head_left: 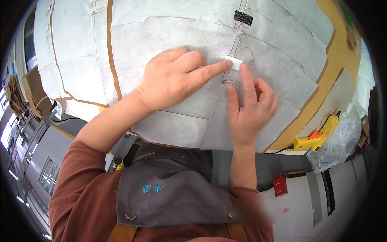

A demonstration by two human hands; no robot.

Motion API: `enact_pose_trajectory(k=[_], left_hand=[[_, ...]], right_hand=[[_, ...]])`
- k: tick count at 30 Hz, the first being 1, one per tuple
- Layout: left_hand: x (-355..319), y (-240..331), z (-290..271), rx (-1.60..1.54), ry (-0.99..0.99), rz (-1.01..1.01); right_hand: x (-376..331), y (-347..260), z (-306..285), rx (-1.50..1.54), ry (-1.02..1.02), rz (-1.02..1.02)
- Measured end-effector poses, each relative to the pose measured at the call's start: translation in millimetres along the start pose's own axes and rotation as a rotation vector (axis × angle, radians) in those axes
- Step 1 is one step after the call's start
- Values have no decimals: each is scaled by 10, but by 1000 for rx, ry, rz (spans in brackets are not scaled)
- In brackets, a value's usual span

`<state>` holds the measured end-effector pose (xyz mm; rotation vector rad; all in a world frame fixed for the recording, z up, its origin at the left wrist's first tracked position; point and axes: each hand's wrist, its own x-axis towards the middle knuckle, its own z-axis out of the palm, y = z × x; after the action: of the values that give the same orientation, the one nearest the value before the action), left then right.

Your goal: Glue and attach small labels or tabs to prepared leather bag panels using a hot glue gun.

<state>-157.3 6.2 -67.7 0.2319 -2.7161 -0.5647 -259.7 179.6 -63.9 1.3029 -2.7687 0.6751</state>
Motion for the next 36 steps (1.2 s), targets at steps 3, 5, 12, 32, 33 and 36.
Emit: enact_pose_trajectory(k=[3, 5, 12, 32, 33, 36], left_hand=[[7, 19, -2, 22, 10, -1], [20, 38, -7, 31, 10, -2], [-1, 39, 64, 65, 48, -21], [50, 107, -68, 78, -21, -3], [56, 112, -62, 71, -11, -15], [58, 107, -89, 58, -15, -15]], right_hand=[[4, -12, -11, -54, -63, 24], [9, -13, -12, -57, -71, 35], [2, 30, 21, -18, -32, 40], [10, -17, -17, -19, -35, -17], [10, -14, -14, -7, -24, -2], [42, -35, -23, -7, -2, -1]])
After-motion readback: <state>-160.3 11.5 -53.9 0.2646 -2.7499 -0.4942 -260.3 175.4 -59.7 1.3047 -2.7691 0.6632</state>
